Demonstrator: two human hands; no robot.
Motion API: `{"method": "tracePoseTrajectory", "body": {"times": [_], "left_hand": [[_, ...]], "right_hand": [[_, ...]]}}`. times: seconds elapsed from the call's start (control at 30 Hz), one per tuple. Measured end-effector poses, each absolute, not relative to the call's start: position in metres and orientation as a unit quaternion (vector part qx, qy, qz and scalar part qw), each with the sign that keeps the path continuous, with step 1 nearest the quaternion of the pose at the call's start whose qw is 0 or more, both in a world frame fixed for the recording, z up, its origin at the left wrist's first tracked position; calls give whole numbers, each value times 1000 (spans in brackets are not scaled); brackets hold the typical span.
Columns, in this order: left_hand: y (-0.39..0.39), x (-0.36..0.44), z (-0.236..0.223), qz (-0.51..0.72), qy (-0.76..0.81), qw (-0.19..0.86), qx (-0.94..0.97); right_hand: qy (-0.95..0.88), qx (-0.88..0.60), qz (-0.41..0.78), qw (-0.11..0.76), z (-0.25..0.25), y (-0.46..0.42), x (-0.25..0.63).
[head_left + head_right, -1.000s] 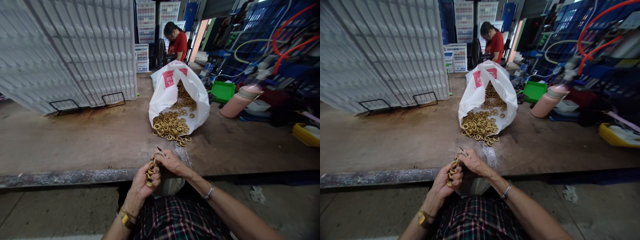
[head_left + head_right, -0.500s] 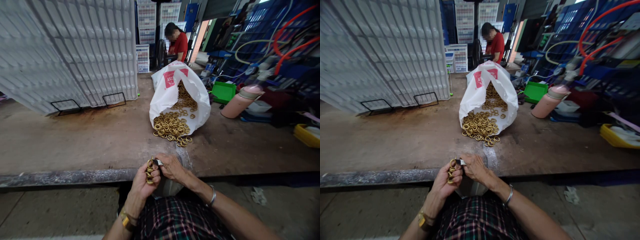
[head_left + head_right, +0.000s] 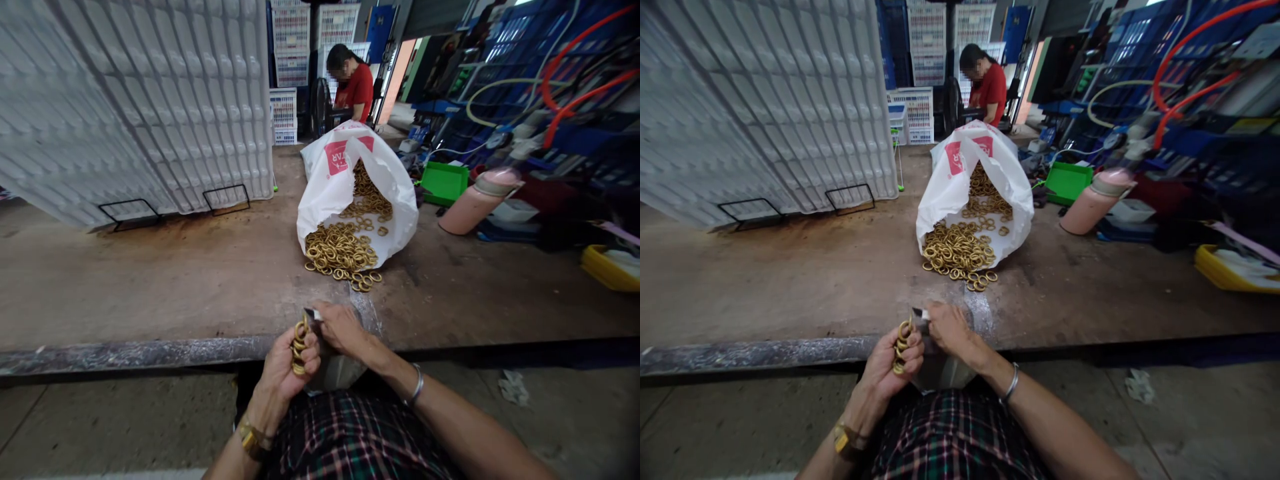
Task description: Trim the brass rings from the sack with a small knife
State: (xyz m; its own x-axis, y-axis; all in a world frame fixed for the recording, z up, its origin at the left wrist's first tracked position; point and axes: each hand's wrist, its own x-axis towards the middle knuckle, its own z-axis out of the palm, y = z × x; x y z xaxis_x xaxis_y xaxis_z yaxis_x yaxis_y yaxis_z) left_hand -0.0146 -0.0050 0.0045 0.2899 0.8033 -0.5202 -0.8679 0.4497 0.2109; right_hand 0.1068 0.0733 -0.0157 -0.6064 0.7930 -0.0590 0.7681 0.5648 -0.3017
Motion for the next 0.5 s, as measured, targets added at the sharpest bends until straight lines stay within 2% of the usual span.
{"method": "tracePoseTrajectory", "body": {"times": [0.13, 0.23, 0.37, 0.5], "left_hand": [[-24, -18, 12, 490, 291, 820, 53], [-44, -37, 5, 434, 370, 815, 104], [-75, -66, -27, 364, 506, 770, 134], [-83, -67, -69, 384, 552, 738, 59]], "right_hand": [[-861, -497, 104, 38, -20, 91, 120], [-865, -490, 87, 60, -24, 95, 130], [-864, -494, 71, 71, -23, 88, 131], [-860, -502, 75, 54, -18, 83, 126]]}}
